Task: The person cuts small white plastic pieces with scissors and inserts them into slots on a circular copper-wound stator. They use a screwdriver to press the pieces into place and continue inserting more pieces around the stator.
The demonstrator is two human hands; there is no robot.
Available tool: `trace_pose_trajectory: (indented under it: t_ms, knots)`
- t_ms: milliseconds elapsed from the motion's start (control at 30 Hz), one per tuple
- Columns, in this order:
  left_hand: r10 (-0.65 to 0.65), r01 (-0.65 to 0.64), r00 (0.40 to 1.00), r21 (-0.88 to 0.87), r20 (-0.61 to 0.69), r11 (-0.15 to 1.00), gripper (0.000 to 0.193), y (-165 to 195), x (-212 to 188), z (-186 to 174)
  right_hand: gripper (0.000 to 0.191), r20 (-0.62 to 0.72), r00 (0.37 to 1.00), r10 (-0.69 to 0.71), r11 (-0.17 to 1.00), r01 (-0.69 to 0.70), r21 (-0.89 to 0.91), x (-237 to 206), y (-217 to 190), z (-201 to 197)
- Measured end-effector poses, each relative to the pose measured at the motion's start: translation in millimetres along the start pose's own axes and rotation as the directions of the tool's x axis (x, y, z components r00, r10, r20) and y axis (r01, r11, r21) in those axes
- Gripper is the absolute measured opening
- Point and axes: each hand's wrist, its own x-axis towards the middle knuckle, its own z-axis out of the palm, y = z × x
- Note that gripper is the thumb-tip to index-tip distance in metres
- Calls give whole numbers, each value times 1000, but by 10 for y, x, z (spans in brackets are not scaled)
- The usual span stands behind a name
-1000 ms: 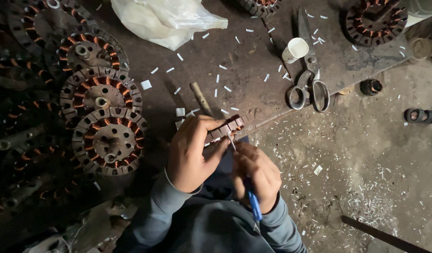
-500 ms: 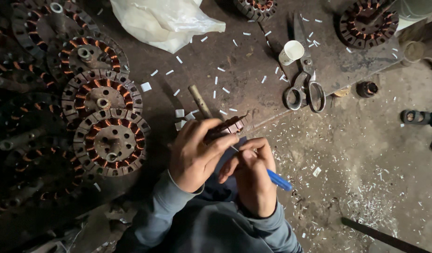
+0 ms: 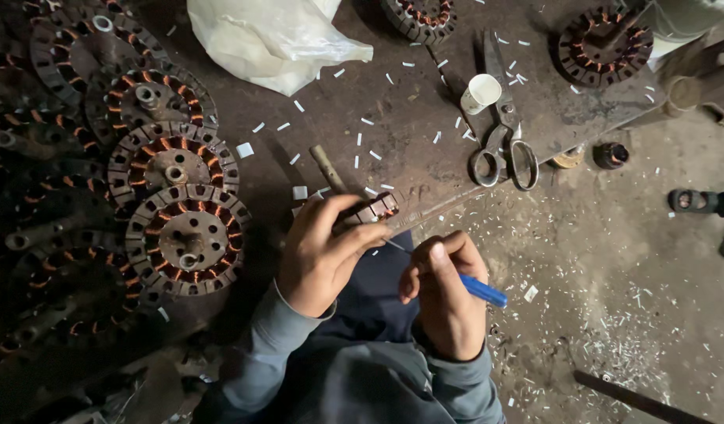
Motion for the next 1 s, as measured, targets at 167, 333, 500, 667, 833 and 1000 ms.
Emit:
trace_pose_trajectory:
  t_ms: [167,333,500,667,833,1000]
  knots:
    - [2,-2,1000,12,9,1000,24,-41,-24,-23,8,-9,998,-55,989,53,-136,-1,-123,-18]
    - [-18,18,1000,13,14,1000,24,-41,-40,-27,9,195,933,-303,550,338,-764,-69,-509,4]
    - [-7,7,1000,-13,-19,1000,33,-17,-24,16,56,571,803,-170,-157,550,-820,-125,-581,122]
    - [-79,73,996,-148,-36,986,51,-12,-31,6,63,491,860,-136,-42,491,-870,-161,-351,163]
    - [-27,28,1000,-87,13,996,42,-5,-31,-32,68,451,873,-185,-25,455,-890,-253,-285,136]
    - [-20,21,1000,-91,11,996,40,17,-66,-18,64,380,898,-224,49,399,-916,-317,-223,157]
